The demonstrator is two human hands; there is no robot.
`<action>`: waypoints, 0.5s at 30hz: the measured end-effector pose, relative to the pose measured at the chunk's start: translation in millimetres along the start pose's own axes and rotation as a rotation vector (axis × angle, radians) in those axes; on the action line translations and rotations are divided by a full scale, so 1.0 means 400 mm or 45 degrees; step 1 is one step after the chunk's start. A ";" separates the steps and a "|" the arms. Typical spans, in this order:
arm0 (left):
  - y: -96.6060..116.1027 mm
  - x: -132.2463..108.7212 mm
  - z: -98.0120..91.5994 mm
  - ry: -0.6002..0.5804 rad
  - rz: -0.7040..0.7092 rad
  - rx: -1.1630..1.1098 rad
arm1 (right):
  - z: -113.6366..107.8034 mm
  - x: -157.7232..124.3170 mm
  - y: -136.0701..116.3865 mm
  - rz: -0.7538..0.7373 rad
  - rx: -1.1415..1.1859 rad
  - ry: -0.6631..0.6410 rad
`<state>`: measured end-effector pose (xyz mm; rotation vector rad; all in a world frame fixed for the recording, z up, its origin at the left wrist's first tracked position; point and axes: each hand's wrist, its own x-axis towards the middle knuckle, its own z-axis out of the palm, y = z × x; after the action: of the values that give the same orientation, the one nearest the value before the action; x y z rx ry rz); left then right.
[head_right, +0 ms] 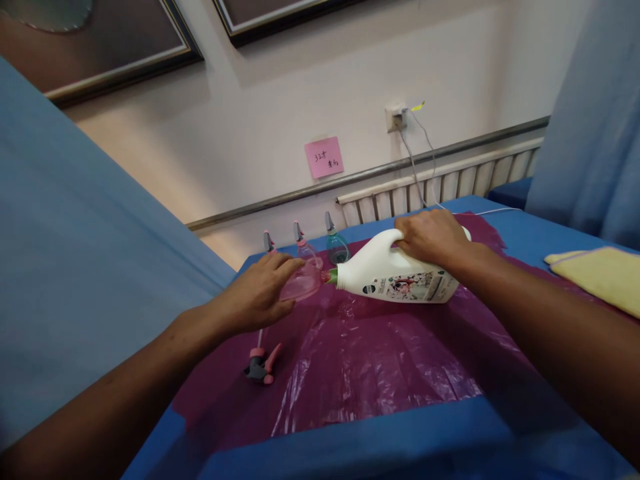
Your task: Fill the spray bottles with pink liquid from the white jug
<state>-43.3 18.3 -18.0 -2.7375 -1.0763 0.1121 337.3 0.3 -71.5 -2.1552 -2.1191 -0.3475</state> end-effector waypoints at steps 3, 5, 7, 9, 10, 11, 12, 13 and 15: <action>-0.001 0.002 0.000 0.025 0.016 -0.003 | 0.003 0.001 0.000 -0.002 -0.010 0.010; -0.003 0.004 0.000 0.039 0.028 0.008 | 0.005 0.002 0.000 -0.001 -0.008 0.011; -0.003 0.007 -0.002 0.039 0.027 0.022 | 0.005 0.004 0.001 -0.001 -0.003 0.005; -0.001 0.008 -0.007 0.019 0.013 0.037 | 0.005 0.006 0.002 -0.003 0.000 -0.004; 0.002 0.009 -0.010 0.005 0.003 0.047 | 0.006 0.007 0.002 -0.004 0.000 -0.010; 0.005 0.010 -0.015 -0.010 -0.007 0.061 | 0.006 0.008 0.002 -0.005 0.000 -0.015; 0.009 0.011 -0.019 -0.024 -0.014 0.077 | 0.007 0.009 0.002 -0.006 -0.001 -0.019; 0.012 0.012 -0.023 -0.035 -0.020 0.092 | 0.008 0.009 0.002 -0.004 -0.001 -0.021; 0.018 0.015 -0.028 -0.049 -0.025 0.108 | 0.009 0.009 0.002 -0.004 0.000 -0.023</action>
<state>-32.4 15.6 -8.6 -2.6592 -1.0829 0.2030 338.2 4.5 -74.1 -2.1637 -2.1319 -0.3293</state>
